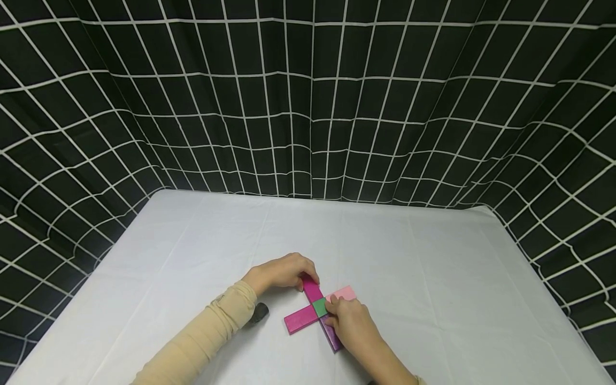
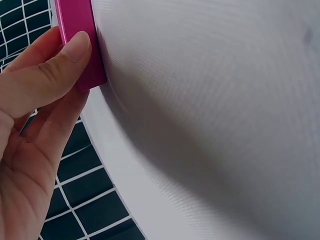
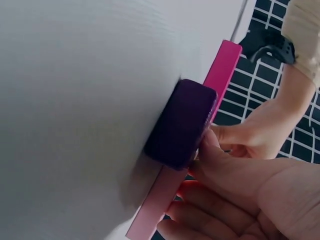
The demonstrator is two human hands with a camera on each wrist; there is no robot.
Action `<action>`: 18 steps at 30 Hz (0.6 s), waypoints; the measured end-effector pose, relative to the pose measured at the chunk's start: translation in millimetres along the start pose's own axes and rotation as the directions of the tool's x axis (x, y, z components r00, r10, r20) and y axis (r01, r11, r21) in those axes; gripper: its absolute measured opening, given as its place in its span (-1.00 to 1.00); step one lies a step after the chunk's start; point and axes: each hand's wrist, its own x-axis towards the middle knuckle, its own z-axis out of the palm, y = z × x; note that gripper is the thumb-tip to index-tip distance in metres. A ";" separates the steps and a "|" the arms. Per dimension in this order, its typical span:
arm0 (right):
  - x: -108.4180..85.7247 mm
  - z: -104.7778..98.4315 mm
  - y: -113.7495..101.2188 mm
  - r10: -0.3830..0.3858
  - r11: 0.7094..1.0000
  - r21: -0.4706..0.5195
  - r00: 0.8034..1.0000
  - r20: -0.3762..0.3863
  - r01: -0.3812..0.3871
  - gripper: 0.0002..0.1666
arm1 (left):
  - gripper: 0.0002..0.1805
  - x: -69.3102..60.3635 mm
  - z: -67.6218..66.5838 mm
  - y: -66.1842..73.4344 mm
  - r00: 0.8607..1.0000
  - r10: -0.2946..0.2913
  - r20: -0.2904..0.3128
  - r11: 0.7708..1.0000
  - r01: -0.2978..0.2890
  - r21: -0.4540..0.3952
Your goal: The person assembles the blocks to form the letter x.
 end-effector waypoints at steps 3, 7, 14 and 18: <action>1.9 -0.7 -0.3 0.002 1.000 0.002 1.000 -0.002 -0.002 -0.60 | -0.63 0.8 0.7 -0.8 1.000 -0.017 0.010 1.000 0.017 0.005; 3.7 -1.0 -0.7 0.017 1.000 0.024 1.000 0.000 -0.017 -0.61 | -0.59 0.1 0.8 -1.0 0.999 -0.049 0.023 0.999 0.048 0.006; 2.5 -1.3 1.3 0.018 0.996 0.085 1.000 -0.010 -0.017 -0.64 | -0.55 -2.9 0.6 0.5 0.997 -0.067 0.025 0.998 0.067 -0.003; -0.9 -4.0 6.1 0.011 0.990 0.139 1.000 -0.019 -0.008 -0.65 | -0.51 -8.7 0.2 3.2 0.995 -0.098 0.016 0.995 0.098 -0.001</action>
